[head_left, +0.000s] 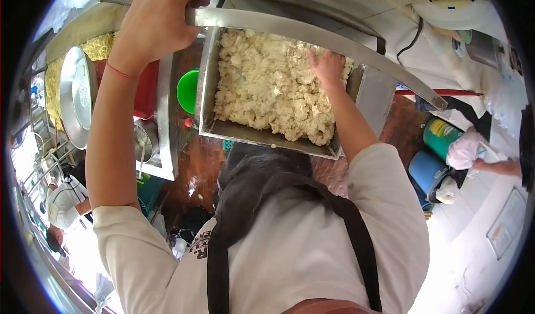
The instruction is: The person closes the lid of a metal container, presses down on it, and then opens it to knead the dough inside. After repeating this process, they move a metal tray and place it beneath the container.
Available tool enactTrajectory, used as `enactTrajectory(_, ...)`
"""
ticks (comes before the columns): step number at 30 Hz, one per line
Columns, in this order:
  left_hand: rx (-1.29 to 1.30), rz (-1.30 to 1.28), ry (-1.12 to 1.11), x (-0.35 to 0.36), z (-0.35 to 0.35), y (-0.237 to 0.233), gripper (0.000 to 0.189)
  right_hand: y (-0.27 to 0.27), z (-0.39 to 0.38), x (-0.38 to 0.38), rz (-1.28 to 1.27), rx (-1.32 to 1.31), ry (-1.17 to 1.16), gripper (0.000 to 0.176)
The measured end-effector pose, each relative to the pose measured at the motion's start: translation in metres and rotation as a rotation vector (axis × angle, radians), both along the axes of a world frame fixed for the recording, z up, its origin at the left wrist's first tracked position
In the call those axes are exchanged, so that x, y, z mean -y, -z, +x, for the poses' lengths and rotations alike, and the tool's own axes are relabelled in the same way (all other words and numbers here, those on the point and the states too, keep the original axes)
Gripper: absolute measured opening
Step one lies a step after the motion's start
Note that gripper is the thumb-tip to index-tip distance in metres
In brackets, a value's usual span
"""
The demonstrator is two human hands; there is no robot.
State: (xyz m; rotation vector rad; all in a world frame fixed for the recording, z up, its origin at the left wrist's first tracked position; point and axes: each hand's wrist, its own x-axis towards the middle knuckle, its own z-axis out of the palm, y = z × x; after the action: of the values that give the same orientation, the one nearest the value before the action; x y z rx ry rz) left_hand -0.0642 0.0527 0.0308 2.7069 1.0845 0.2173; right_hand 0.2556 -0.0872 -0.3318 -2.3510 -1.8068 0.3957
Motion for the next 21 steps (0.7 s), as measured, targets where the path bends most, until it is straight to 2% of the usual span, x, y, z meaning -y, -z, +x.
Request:
enactTrajectory(1, -0.008, -0.008, 0.002, 0.001, 0.002, -0.002, 0.031, 0.000, -0.002, -0.004, 0.031, 0.075, -0.011, 0.090)
enactTrajectory(7, -0.017, -0.037, -0.023, 0.004, 0.005, -0.005, 0.031, -0.005, 0.018, -0.017, -0.118, -0.339, -0.031, 0.091)
enactTrajectory(10, -0.034, -0.031, -0.002, 0.002, 0.005, -0.007, 0.031, -0.003, 0.006, -0.012, -0.286, -0.491, 0.035, 0.093)
enactTrajectory(14, -0.026, -0.048, 0.011, -0.001, 0.002, -0.003, 0.033, -0.006, -0.025, -0.001, -0.032, -0.231, -0.098, 0.093)
enactTrajectory(16, -0.031, -0.059, 0.017, -0.001, 0.003, -0.005, 0.033, 0.012, -0.011, -0.032, -0.417, -0.499, -0.044, 0.094)
enactTrajectory(18, -0.037, -0.043, 0.027, -0.001, 0.004, -0.003, 0.033, 0.018, -0.003, -0.039, -0.463, -0.623, -0.036, 0.093)
enactTrajectory(19, -0.039, -0.020, 0.027, -0.004, 0.000, 0.002, 0.033, 0.017, -0.001, -0.037, -0.316, -0.610, -0.063, 0.092)
enactTrajectory(21, -0.056, -0.005, 0.034, -0.005, -0.002, 0.003, 0.031, 0.014, -0.002, -0.030, -0.183, -0.599, -0.048, 0.091)
